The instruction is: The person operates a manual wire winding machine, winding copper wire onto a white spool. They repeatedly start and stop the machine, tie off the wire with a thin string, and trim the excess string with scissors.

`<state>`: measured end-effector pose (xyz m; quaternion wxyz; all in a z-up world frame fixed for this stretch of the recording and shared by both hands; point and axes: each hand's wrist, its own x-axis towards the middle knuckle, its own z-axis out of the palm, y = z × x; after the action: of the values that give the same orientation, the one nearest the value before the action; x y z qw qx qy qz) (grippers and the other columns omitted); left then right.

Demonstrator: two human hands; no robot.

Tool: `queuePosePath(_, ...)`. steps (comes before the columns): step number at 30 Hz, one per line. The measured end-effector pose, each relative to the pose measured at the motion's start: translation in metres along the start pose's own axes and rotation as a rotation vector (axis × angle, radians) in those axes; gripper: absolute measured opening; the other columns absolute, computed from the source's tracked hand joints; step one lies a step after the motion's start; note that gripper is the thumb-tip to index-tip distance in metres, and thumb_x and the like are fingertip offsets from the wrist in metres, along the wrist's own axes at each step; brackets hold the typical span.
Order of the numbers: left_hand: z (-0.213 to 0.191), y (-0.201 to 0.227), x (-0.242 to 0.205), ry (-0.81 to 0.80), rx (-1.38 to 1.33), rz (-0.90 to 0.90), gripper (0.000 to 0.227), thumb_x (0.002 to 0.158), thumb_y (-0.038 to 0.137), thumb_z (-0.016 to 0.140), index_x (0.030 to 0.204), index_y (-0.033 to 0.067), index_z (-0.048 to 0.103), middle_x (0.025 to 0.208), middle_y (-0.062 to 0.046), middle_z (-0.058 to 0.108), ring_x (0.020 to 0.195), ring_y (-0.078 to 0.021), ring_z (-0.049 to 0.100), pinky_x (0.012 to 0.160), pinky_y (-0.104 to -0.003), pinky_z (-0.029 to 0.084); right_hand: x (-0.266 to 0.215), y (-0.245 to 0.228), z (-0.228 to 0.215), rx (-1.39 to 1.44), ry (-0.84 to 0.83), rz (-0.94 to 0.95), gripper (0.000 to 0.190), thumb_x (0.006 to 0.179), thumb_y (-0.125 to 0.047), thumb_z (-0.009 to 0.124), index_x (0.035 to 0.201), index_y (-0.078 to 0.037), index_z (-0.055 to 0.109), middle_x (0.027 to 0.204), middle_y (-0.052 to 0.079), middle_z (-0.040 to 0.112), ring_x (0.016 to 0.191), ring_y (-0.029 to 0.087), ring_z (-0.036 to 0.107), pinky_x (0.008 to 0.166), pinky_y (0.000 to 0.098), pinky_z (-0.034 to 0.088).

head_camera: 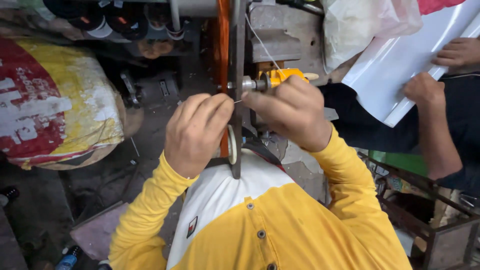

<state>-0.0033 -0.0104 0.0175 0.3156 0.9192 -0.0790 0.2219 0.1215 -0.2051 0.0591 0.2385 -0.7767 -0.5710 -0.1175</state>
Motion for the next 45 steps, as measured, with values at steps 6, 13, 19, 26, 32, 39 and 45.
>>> queuePosePath(6,0.007,0.008,-0.007,0.118,-0.032,-0.088,0.032,0.084,-0.004,0.078,0.114,0.0021,0.068,0.115,-0.008,0.070,0.102,-0.0284,0.065,0.087,-0.037,0.056,-0.043,0.141,0.036,0.065,0.273,0.305,0.004,0.107,-0.001,0.067,0.110,0.001,0.069,0.106,0.015,0.068,0.097,0.031,0.066,0.083,0.0397,0.053)
queuePosePath(13,0.016,0.013,-0.016,0.195,-0.039,-0.163,0.029,0.086,-0.006,0.075,0.113,0.0019,0.068,0.115,-0.009,0.070,0.098,-0.0289,0.066,0.086,-0.038,0.055,-0.115,0.390,0.145,-0.273,0.305,0.595,0.024,0.097,-0.018,0.077,0.107,0.001,0.065,0.101,0.021,0.069,0.093,0.039,0.066,0.080,0.0471,0.054)
queuePosePath(19,0.019,0.020,-0.015,0.214,-0.033,-0.218,0.028,0.085,-0.007,0.072,0.112,0.0018,0.068,0.113,-0.011,0.071,0.095,-0.0306,0.065,0.085,-0.039,0.052,-0.098,0.444,0.180,-0.425,0.013,0.945,0.062,0.076,-0.045,0.089,0.110,0.000,0.063,0.112,0.030,0.063,0.100,0.051,0.060,0.082,0.0554,0.050)
queuePosePath(26,0.026,0.015,-0.015,0.186,-0.060,-0.247,0.024,0.090,-0.006,0.070,0.112,0.0015,0.064,0.115,-0.011,0.069,0.095,-0.0316,0.063,0.086,-0.040,0.051,-0.075,0.466,0.159,0.484,-0.137,1.364,0.050,0.080,-0.037,0.092,0.102,0.001,0.068,0.092,0.015,0.071,0.070,0.022,0.063,0.058,0.0411,0.051)
queuePosePath(32,0.025,0.008,-0.016,0.139,-0.129,-0.247,0.024,0.089,-0.007,0.066,0.112,0.0011,0.062,0.116,-0.012,0.069,0.094,-0.0335,0.062,0.086,-0.041,0.050,-0.097,0.451,0.105,0.904,-0.006,1.468,0.024,0.097,-0.024,0.078,0.103,-0.005,0.066,0.087,0.004,0.071,0.071,0.017,0.073,0.063,0.0319,0.064)
queuePosePath(39,0.022,0.000,-0.009,0.156,-0.218,-0.229,0.019,0.095,-0.005,0.068,0.112,0.0000,0.061,0.112,-0.014,0.068,0.101,-0.0344,0.066,0.088,-0.041,0.053,-0.153,0.315,0.053,1.384,0.301,1.349,0.014,0.102,-0.017,0.068,0.111,-0.007,0.064,0.101,0.005,0.071,0.083,0.018,0.073,0.068,0.0301,0.061)
queuePosePath(45,0.024,-0.003,-0.013,0.080,-0.231,-0.186,0.023,0.089,-0.008,0.067,0.111,-0.0005,0.061,0.111,-0.014,0.070,0.095,-0.0341,0.068,0.084,-0.041,0.055,-0.188,0.139,0.012,1.038,0.412,0.979,0.023,0.105,-0.004,0.065,0.123,-0.001,0.052,0.098,0.015,0.066,0.087,0.023,0.065,0.081,0.0331,0.054)
